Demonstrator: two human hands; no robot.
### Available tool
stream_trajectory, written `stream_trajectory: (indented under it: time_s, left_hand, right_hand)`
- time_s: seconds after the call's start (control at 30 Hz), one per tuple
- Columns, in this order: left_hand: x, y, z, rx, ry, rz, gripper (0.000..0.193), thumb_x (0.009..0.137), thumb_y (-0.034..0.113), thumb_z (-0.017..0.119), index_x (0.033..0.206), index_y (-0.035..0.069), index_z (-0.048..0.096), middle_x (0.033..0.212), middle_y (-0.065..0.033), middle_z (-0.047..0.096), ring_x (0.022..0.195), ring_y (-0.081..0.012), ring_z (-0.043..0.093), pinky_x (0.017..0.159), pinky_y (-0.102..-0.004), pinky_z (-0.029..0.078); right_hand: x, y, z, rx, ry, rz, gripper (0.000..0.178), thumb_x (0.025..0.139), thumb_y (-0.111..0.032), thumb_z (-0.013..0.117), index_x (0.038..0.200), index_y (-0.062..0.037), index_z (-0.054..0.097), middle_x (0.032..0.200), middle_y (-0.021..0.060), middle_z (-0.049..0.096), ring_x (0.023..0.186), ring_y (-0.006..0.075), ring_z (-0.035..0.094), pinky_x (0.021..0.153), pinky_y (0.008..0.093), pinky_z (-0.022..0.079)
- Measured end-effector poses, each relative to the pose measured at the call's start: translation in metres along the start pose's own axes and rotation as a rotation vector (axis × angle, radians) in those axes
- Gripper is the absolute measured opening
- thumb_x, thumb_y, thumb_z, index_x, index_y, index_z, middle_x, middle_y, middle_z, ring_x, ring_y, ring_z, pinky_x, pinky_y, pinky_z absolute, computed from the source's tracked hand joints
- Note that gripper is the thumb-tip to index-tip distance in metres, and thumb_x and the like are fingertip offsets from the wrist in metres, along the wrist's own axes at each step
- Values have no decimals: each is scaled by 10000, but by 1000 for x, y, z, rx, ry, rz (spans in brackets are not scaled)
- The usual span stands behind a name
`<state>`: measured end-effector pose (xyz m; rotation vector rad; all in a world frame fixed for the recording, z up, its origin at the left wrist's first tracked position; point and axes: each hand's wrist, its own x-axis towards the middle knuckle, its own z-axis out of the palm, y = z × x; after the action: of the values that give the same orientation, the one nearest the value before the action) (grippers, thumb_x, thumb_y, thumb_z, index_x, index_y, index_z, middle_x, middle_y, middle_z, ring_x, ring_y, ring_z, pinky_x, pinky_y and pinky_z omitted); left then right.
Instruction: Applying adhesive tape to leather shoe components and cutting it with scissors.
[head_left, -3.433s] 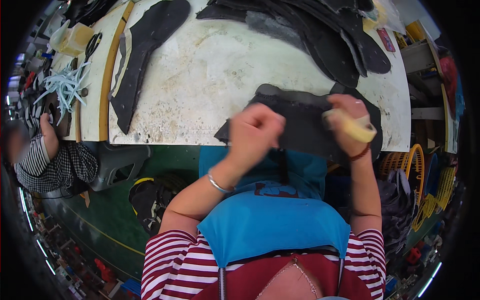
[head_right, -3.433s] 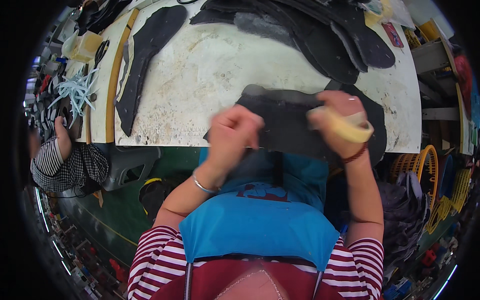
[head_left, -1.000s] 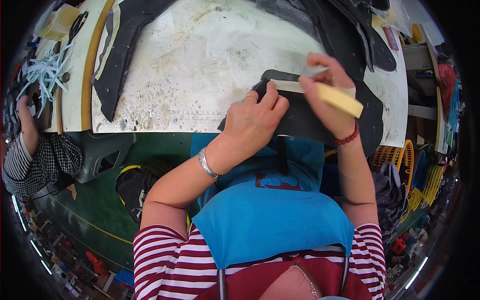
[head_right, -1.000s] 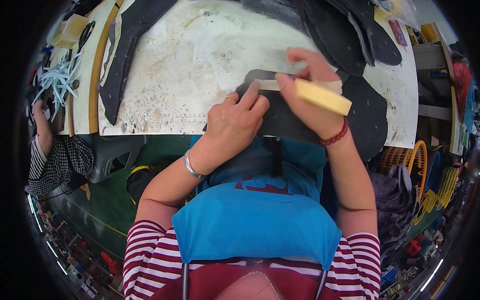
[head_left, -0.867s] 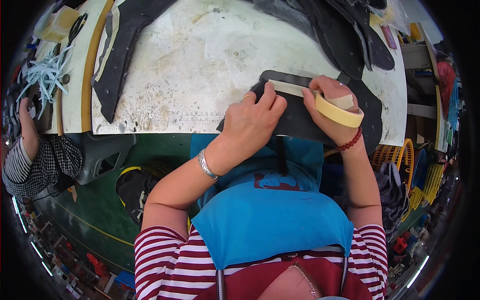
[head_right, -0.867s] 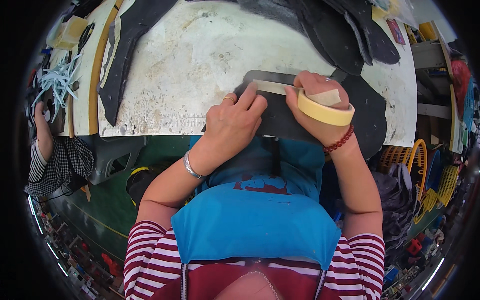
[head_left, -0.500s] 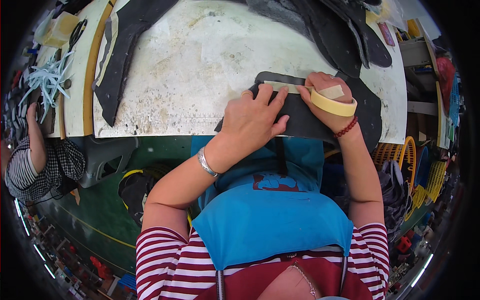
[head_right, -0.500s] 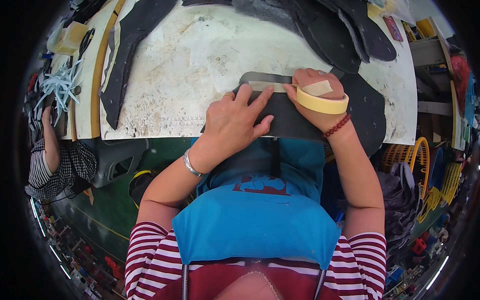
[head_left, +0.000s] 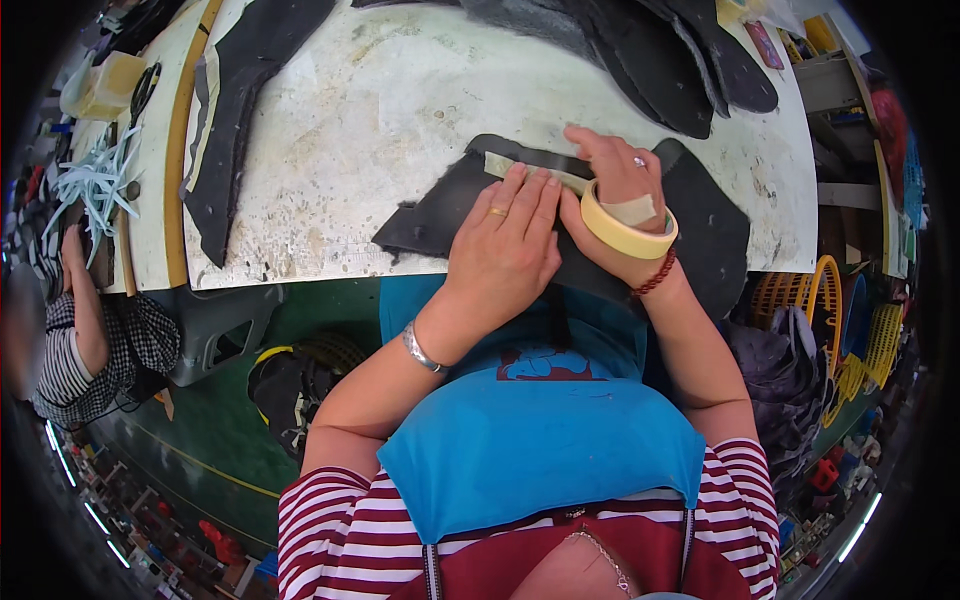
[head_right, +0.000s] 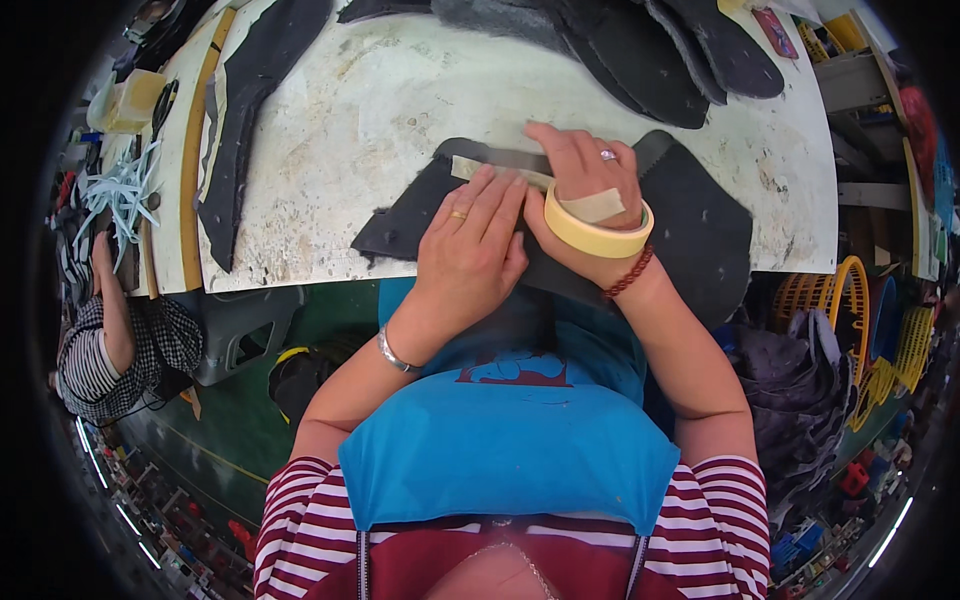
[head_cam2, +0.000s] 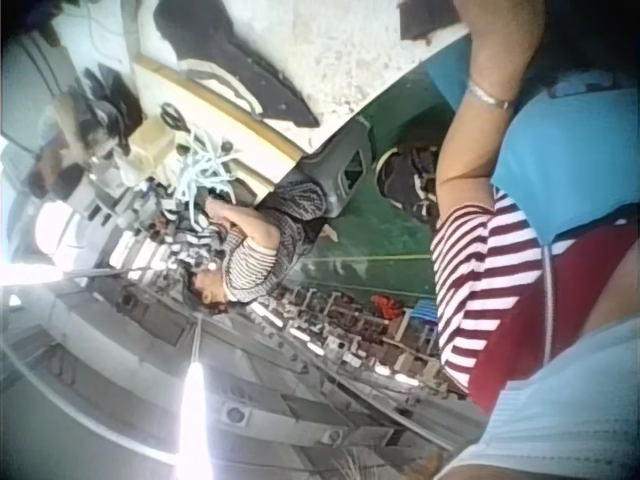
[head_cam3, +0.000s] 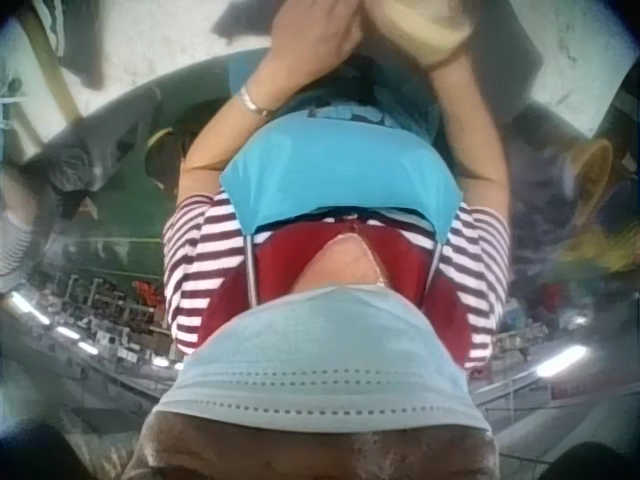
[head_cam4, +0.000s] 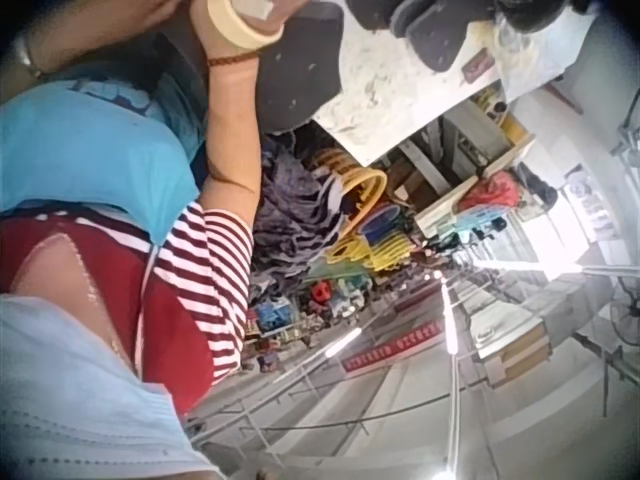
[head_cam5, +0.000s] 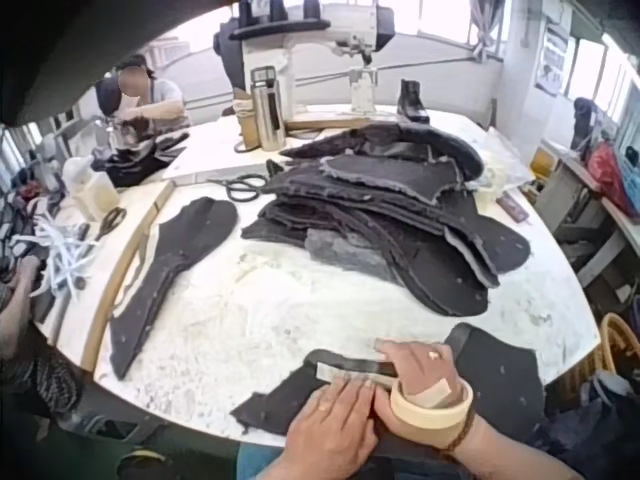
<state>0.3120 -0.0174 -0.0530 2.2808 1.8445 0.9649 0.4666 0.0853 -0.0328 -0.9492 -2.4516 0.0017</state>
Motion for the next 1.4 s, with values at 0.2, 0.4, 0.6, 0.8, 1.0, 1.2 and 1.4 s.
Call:
stream_trajectory:
  time_s: [0.2, 0.4, 0.6, 0.8, 1.0, 1.2, 1.4]
  left_hand:
    - [-1, 0, 2, 10, -13, -14, 573, 815, 90, 708, 1378, 18, 625, 1398, -143, 629, 1350, -340, 577, 1101, -471, 476]
    - [-1, 1, 1, 20, -21, -20, 592, 808, 102, 707, 1390, 31, 623, 1387, -145, 622, 1346, -329, 581, 1097, -467, 471]
    - [0, 2, -2, 83, -83, 3, 643, 799, 155, 710, 1436, 197, 630, 1379, -135, 594, 1334, -340, 556, 1060, -470, 445]
    - [7, 8, -13, 153, -152, -34, 637, 767, 185, 725, 1396, 267, 671, 1285, -107, 592, 1250, -310, 549, 937, -434, 423]
    - [28, 20, -20, 93, -206, -23, 601, 711, 161, 749, 1308, 112, 698, 1227, -116, 595, 1255, -316, 554, 971, -445, 438]
    - [17, 28, 15, -108, -124, 78, 720, 782, 231, 768, 1414, -45, 563, 1444, -168, 580, 1381, -364, 523, 1179, -462, 406]
    - [11, 28, 19, 25, -182, 106, 719, 805, 291, 751, 1427, -24, 575, 1474, -168, 564, 1396, -337, 514, 1170, -463, 407]
  right_hand:
    - [-5, 13, -4, 1123, 104, 365, 519, 857, -114, 745, 1351, -54, 599, 1313, 154, 626, 1139, 270, 685, 968, 367, 540]
    - [-18, 55, -61, 7, -50, -124, 198, 813, -234, 823, 830, -99, 680, 794, 73, 641, 763, 291, 628, 784, 423, 487]
    - [-26, 54, -50, 107, -103, -72, 164, 819, -204, 811, 812, -106, 679, 829, 61, 641, 817, 273, 625, 781, 415, 477]
    - [-19, 52, -46, 45, -171, -86, 178, 777, -186, 818, 783, -119, 653, 831, 55, 616, 807, 269, 619, 757, 399, 477]
    - [-9, 41, -38, -36, -167, -155, 171, 743, -140, 793, 812, -121, 638, 815, 60, 592, 828, 277, 633, 743, 408, 482]
    - [-24, 38, -26, -55, -53, -52, 242, 746, -138, 805, 946, -92, 676, 845, 78, 609, 835, 283, 631, 763, 409, 480]
    - [-39, 29, -17, 530, 95, 267, 501, 830, -90, 776, 1300, -38, 612, 1021, 125, 647, 914, 280, 633, 819, 374, 495]
